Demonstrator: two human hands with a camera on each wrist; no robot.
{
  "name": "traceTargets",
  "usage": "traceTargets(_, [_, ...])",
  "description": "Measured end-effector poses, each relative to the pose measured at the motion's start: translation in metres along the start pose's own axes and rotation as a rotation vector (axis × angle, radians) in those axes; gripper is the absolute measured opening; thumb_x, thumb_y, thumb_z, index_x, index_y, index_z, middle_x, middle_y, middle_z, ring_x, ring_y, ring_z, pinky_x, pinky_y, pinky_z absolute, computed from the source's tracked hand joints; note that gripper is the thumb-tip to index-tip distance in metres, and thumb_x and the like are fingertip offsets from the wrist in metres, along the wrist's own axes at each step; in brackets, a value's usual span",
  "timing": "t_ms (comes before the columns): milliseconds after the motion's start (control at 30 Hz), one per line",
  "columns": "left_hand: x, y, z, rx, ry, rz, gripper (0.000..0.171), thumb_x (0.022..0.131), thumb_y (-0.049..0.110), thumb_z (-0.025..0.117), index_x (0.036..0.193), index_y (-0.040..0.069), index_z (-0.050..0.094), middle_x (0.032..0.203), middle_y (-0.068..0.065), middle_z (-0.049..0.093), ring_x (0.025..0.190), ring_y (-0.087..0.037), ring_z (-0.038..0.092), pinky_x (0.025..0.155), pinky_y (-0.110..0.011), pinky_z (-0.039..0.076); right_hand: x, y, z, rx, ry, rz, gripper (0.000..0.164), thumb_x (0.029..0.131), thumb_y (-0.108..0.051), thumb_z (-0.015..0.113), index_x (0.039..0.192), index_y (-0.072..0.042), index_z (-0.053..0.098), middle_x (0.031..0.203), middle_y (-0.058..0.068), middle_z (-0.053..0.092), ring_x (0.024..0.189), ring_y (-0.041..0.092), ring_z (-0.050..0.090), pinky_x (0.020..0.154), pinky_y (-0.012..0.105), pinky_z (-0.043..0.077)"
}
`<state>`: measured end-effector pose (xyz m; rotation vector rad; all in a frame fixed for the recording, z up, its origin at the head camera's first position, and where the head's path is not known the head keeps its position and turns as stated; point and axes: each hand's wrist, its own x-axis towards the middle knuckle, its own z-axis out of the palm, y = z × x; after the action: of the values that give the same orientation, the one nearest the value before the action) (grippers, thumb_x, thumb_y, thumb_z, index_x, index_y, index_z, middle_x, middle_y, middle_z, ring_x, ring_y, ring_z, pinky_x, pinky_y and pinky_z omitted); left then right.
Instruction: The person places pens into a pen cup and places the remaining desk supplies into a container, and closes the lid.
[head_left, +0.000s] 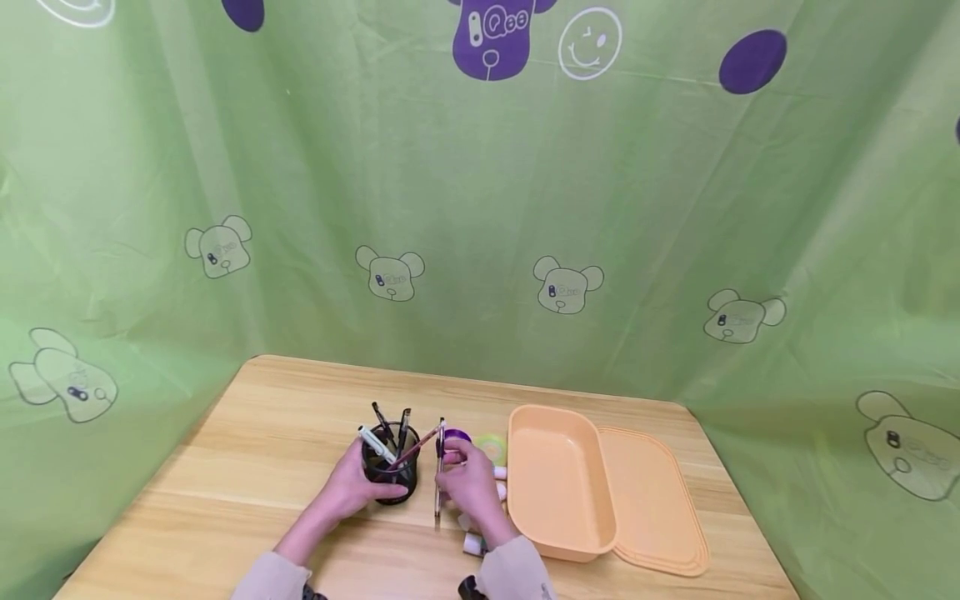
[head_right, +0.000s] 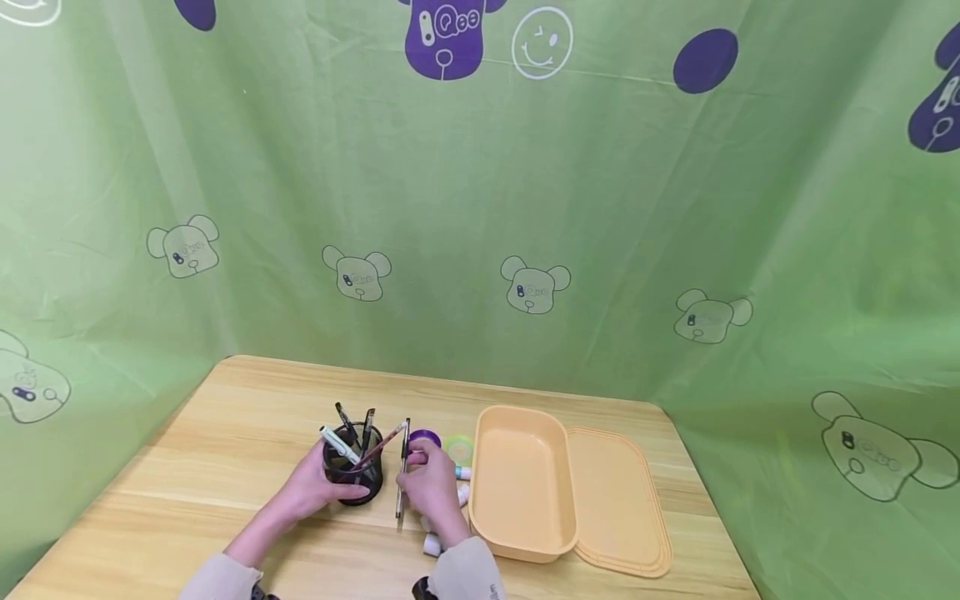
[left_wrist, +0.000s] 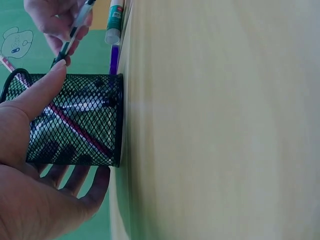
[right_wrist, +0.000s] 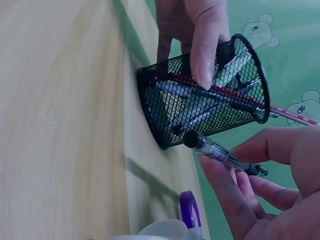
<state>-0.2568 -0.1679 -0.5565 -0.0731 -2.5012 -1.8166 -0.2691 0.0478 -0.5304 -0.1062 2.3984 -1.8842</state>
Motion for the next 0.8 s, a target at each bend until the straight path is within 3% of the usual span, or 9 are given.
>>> traceTargets(167, [0.0,0.002,0.001,0.004,0.007,0.002,0.103,0.059,0.015,0.1,0.146,0.006,0.047,0.14,-0.017,0.062,0.135,-0.043,0.053,0.12,-0.066,0.033,0.0,-0.002,-0.003,0.029,0.017,-0.013,0.064,0.074,0.02,0.067,0.136,0.004,0.06,0.106,0.018,0.065,0.075,0.015,0.063,0.064,0.035,0.065])
traceTargets(300, [0.001,0.002,-0.003,0.006,-0.034,-0.025,0.108,0.058,0.009,0.098,0.151,0.007,0.042,0.145,-0.021,0.057,0.136,-0.046,0.052,0.119,-0.067,0.033,-0.002,-0.004,-0.006,0.067,0.03,-0.037,0.063,0.077,0.019,0.067,0.138,0.004,0.058,0.103,0.017,0.065,0.073,0.015,0.064,0.063,0.037,0.065])
traceTargets(533, [0.002,-0.001,-0.018,0.019,-0.11,-0.089,0.122,0.063,0.006,0.094,0.163,0.009,0.025,0.165,-0.028,0.029,0.15,-0.055,0.026,0.12,-0.073,0.018,-0.003,-0.009,-0.008,0.12,0.041,-0.022,0.064,0.081,0.018,0.069,0.141,0.0,0.056,0.103,0.016,0.061,0.072,0.012,0.057,0.061,0.039,0.064])
traceTargets(700, [0.002,0.0,-0.018,0.034,-0.122,-0.076,0.117,0.067,0.011,0.093,0.162,0.003,0.025,0.164,-0.026,0.032,0.15,-0.053,0.028,0.121,-0.07,0.019,0.0,-0.008,-0.009,0.111,0.085,-0.013,0.063,0.082,0.016,0.07,0.141,0.0,0.054,0.109,0.021,0.06,0.076,0.014,0.06,0.066,0.042,0.066])
traceTargets(800, [0.003,-0.001,-0.015,0.027,-0.112,-0.061,0.11,0.066,0.011,0.094,0.158,0.004,0.035,0.157,-0.025,0.045,0.146,-0.051,0.038,0.121,-0.071,0.024,0.002,-0.008,-0.01,0.141,0.099,-0.021,0.062,0.082,0.016,0.07,0.14,0.0,0.055,0.111,0.02,0.06,0.08,0.015,0.062,0.068,0.039,0.066])
